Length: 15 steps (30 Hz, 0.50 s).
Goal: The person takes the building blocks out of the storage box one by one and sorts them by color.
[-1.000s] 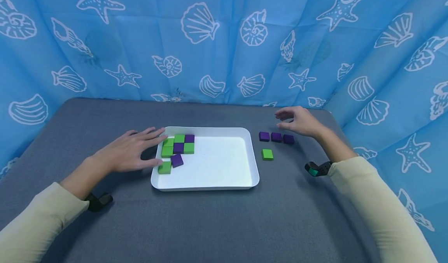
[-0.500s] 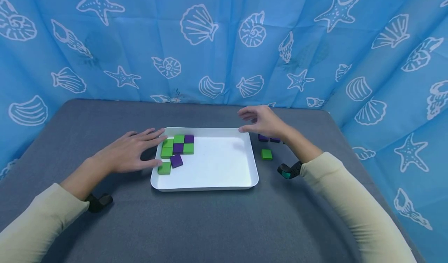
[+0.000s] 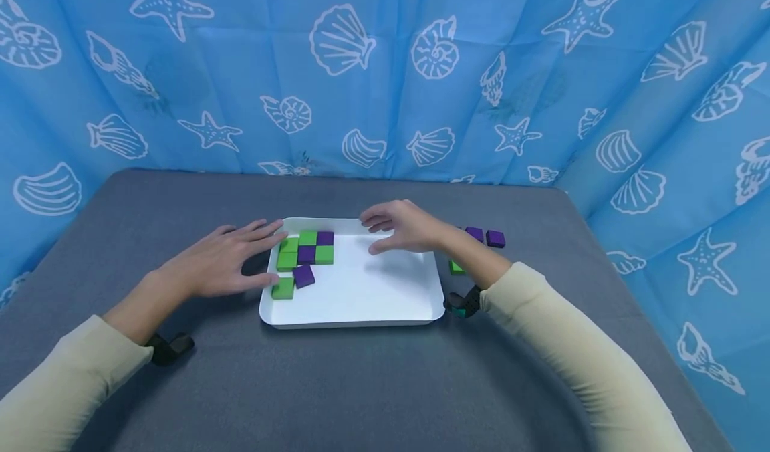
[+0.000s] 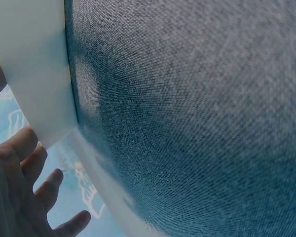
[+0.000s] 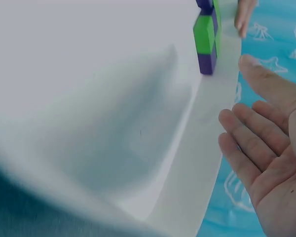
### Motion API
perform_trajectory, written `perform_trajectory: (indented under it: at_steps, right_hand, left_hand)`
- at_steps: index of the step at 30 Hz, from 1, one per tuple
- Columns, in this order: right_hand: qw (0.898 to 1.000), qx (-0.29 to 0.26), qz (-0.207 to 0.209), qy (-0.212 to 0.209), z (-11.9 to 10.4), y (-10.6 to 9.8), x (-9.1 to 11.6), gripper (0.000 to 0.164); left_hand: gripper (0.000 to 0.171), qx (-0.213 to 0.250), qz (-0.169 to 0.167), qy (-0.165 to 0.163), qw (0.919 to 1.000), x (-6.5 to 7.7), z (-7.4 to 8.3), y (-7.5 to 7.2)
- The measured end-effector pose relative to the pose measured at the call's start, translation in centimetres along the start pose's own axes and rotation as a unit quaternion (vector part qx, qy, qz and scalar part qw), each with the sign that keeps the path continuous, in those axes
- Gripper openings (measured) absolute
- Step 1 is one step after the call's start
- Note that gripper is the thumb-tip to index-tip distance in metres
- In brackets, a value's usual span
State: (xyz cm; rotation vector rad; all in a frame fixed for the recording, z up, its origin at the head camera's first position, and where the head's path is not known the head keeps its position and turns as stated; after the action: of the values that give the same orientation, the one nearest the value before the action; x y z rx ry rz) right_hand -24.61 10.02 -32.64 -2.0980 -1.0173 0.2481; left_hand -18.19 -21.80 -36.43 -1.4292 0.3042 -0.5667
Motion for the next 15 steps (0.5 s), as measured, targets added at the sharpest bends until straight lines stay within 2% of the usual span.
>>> perform_trajectory:
  at_steps: [9,15]
  right_hand:
    - [0.998,0.008,-0.069,-0.010,-1.3,2.5,-2.0,0.068]
    - [0.996,0.032,-0.086,-0.014,-2.0,3.5,-2.7,0.067]
  left_hand:
    - [0.086,0.002,0.000,0.005,1.0000,0.2,0.1,-0.2]
    - [0.085,-0.001,0.001,0.004,1.0000,0.2,0.1,-0.2]
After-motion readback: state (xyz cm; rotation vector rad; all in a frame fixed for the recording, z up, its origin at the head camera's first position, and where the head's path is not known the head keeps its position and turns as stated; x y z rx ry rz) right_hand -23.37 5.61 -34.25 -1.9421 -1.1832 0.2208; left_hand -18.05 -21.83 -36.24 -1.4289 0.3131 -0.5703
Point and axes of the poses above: each hand's wrist, its own x-axis away from the middle knuckle, its own y-axis out of the palm, z = x × y, the point moved 2 cm from there along -x, towards the middle knuckle, and after that the axes turned 3 degrees about -z, right-handed, at the moved point
